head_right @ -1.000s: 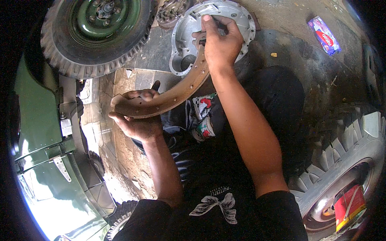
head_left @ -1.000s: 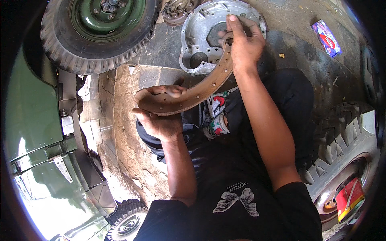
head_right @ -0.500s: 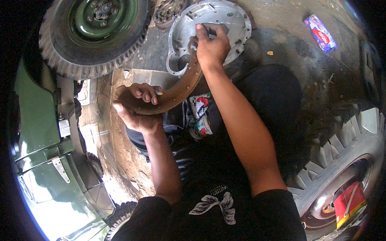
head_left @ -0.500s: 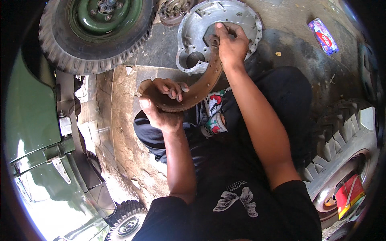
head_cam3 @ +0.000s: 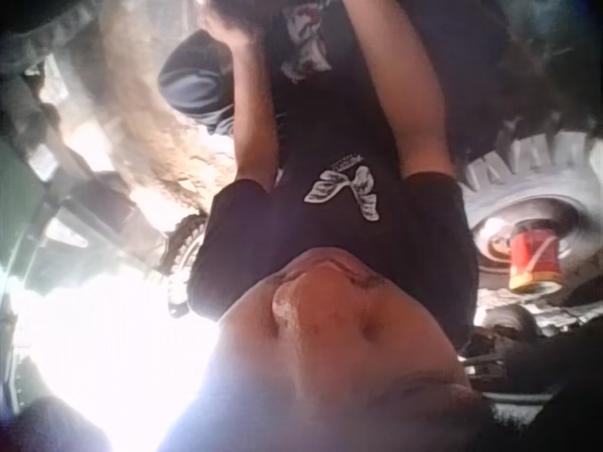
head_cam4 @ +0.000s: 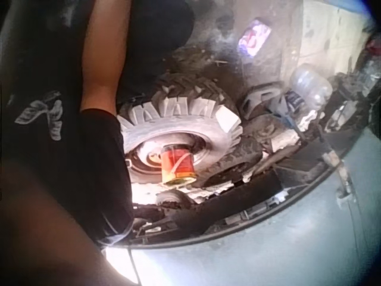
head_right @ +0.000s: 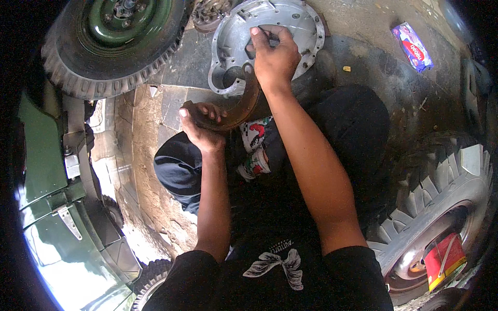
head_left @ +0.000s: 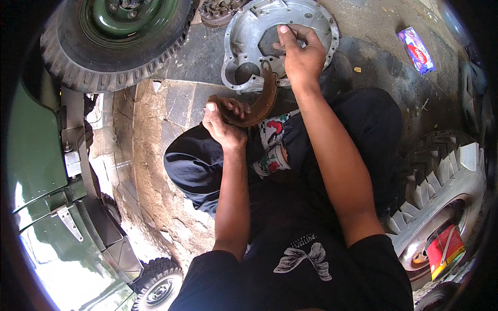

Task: The person sits on the floor and cleans a curved brake shoe with a small white block, then fits it into a brake drum housing. The person repeatedly adjusts the shoe and housing, aligning and seating the components by hand.

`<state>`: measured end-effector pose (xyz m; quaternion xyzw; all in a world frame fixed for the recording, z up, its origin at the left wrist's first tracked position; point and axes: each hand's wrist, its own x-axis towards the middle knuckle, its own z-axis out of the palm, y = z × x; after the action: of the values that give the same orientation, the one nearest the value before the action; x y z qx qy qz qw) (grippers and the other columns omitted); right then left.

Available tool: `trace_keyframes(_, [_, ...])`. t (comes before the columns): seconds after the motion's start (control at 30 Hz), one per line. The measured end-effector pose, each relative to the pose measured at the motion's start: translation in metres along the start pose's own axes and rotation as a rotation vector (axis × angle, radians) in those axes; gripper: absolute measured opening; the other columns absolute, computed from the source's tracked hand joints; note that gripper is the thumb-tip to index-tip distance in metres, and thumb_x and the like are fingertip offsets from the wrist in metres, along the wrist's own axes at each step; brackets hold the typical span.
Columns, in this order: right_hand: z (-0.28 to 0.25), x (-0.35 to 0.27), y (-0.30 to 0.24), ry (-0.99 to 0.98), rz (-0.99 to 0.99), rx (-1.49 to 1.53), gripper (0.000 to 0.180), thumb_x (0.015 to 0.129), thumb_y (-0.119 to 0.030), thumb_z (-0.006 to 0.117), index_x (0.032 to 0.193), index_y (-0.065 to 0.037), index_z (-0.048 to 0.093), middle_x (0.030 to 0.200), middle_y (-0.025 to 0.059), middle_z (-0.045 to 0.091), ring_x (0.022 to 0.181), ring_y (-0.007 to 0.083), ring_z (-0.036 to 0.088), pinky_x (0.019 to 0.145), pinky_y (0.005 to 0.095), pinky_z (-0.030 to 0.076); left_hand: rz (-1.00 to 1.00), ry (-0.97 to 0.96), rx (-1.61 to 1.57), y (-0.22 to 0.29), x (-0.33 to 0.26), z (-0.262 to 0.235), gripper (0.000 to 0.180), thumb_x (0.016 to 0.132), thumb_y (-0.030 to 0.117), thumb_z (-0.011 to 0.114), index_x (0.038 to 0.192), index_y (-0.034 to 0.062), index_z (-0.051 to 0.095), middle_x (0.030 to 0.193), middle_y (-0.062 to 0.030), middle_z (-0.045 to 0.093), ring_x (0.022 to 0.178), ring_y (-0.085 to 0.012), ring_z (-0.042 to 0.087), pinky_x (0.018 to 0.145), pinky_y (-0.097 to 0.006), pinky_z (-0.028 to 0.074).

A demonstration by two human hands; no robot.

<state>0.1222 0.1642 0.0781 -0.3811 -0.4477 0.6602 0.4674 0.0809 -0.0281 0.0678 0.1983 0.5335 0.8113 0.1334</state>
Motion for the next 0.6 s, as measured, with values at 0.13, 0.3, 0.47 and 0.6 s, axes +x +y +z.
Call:
trace_keyframes(0.13, [0.002, -0.001, 0.005, -0.015, -0.028, 0.032, 0.029, 0.095, -0.027, 0.078, 0.109, -0.003, 0.07, 0.093, 0.0027, 0.073, 0.078, 0.0171, 0.075, 0.059, 0.026, 0.053, -0.073, -0.072, -0.046, -0.007, 0.012, -0.017, 0.057, 0.099, 0.063, 0.053, 0.086, 0.007, 0.051, 0.075, -0.0077, 0.049, 0.062, -0.024, 0.05, 0.058, -0.044, 0.048])
trace_keyframes(0.3, [0.004, -0.001, 0.009, -0.095, -0.033, -0.016, 0.027, 0.095, -0.022, 0.077, 0.108, 0.0, 0.069, 0.093, 0.006, 0.072, 0.079, 0.0167, 0.074, 0.062, 0.026, 0.056, -0.09, -0.021, -0.033, -0.004, 0.019, -0.027, 0.06, 0.099, 0.066, 0.049, 0.085, 0.0078, 0.051, 0.073, -0.0066, 0.047, 0.059, -0.0241, 0.048, 0.058, -0.045, 0.047])
trace_keyframes(0.47, [0.007, -0.007, 0.013, -0.155, -0.041, -0.08, 0.024, 0.096, -0.016, 0.076, 0.108, 0.003, 0.068, 0.097, 0.0084, 0.07, 0.08, 0.0172, 0.073, 0.067, 0.027, 0.059, -0.184, 0.096, -0.216, -0.015, 0.015, -0.05, 0.065, 0.097, 0.071, 0.046, 0.083, 0.0077, 0.052, 0.067, -0.0067, 0.046, 0.056, -0.0235, 0.047, 0.058, -0.044, 0.046])
trace_keyframes(0.6, [0.001, -0.011, 0.016, -0.236, -0.038, -0.15, 0.024, 0.096, -0.015, 0.075, 0.11, 0.003, 0.069, 0.101, 0.0085, 0.07, 0.082, 0.0171, 0.073, 0.069, 0.0267, 0.059, -0.204, 0.123, -0.268, -0.018, 0.019, -0.051, 0.067, 0.097, 0.071, 0.044, 0.082, 0.0066, 0.054, 0.065, -0.0076, 0.047, 0.056, -0.0249, 0.047, 0.059, -0.045, 0.045])
